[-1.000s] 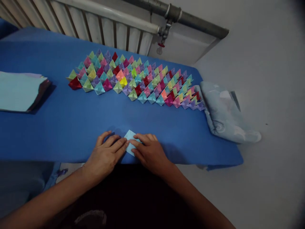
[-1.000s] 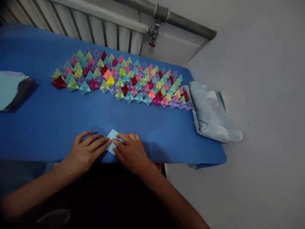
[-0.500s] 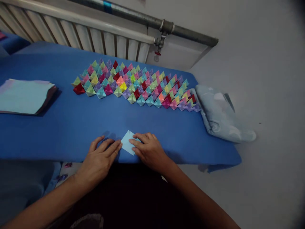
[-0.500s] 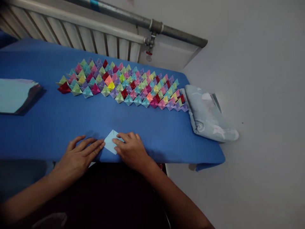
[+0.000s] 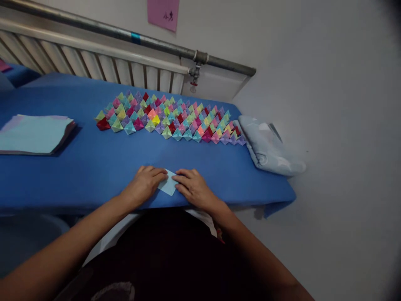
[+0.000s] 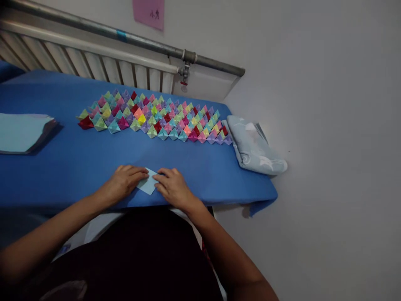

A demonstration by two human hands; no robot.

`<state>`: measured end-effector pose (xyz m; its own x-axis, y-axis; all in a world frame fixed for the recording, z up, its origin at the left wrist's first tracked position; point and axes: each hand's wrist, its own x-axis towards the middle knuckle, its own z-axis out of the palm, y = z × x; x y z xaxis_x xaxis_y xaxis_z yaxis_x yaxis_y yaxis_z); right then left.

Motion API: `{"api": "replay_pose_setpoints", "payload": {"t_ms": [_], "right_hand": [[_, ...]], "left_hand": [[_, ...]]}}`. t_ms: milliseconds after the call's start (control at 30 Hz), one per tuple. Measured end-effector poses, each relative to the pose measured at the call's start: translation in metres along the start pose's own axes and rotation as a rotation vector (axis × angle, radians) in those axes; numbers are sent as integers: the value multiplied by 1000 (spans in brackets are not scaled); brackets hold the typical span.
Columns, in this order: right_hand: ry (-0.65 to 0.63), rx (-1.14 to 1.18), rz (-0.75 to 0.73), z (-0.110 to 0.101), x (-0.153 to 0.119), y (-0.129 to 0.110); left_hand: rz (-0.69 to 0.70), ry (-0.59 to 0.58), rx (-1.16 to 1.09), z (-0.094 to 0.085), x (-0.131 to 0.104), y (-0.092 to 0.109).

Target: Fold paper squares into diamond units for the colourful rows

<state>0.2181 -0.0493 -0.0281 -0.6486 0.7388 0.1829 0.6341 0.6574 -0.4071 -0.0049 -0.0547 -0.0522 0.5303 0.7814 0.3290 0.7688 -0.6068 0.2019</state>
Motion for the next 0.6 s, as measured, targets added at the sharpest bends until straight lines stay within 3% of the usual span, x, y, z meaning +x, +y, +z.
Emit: {"api": "replay_pose_setpoints", "payload": {"t_ms": [167,333,600], "right_hand": [[236,223,137,5,-8,13],[274,280,134,9,-9,13],[354,415,167,9,-10,15]], "left_hand": [[11,-25,5,-3,-2,-2],[42,-165,-17,-19,16,-4],[-95,-566,-34,-44,75,6]]}}
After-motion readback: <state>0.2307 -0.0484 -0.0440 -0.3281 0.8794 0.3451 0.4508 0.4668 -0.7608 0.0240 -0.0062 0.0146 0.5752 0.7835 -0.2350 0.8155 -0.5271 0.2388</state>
